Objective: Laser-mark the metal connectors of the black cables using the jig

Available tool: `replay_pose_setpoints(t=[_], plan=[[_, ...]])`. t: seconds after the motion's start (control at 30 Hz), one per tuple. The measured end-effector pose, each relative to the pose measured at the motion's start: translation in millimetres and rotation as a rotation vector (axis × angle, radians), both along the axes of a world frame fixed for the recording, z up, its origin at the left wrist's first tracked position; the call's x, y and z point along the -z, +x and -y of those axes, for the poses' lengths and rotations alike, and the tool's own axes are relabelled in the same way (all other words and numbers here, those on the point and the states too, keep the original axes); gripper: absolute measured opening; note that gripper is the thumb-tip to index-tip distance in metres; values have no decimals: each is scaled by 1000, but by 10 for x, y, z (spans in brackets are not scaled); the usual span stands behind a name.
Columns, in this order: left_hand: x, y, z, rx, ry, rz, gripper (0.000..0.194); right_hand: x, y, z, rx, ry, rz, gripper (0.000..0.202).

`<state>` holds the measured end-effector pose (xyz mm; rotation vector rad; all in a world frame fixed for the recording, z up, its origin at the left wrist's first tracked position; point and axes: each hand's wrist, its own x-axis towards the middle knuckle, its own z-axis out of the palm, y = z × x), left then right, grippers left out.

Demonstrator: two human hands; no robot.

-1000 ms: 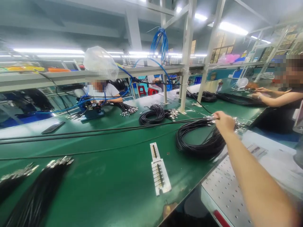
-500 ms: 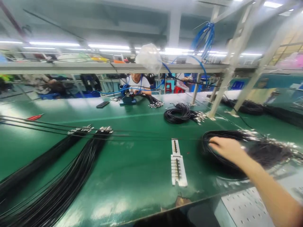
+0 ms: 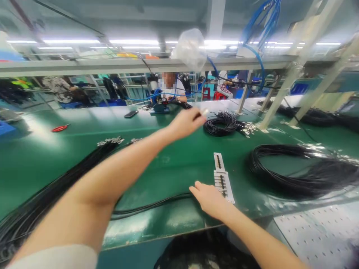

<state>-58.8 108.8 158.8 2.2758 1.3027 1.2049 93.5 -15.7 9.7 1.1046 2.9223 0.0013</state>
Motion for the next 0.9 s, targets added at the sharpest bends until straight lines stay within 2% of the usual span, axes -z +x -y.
replay_pose_setpoints(t=[0.1,0.17,0.2,0.27,0.33,0.43,0.57,0.7,0.83,0.9], plan=[[839,356,62,184,-258,-145,32,74,104,10,10,25,-24,33],[1326,531,153,244,-366,-187,34,170,168,13,22,56,-72,27],[1507,584,201,255,-382,-200,31,222,198,19,30,71,-105,23],[1724,627,284,281,-390,-232,24,313,259,41,38,81,-183,16],[1785,608,332,314,-395,-262,18,368,338,69,29,72,-295,16],[1755,521,324,288,-362,-363,16,400,521,79,33,93,-546,21],[1746,398,247,245,-351,-533,13,448,844,-41,239,163,-850,21],[1722,345,251,271,-396,-524,13,488,1045,-215,464,83,-984,16],[1627,358,312,361,-549,-507,16,484,1058,-321,549,-44,-1032,17],[1612,379,326,331,-552,-562,17,485,1048,-343,570,-97,-1028,17]])
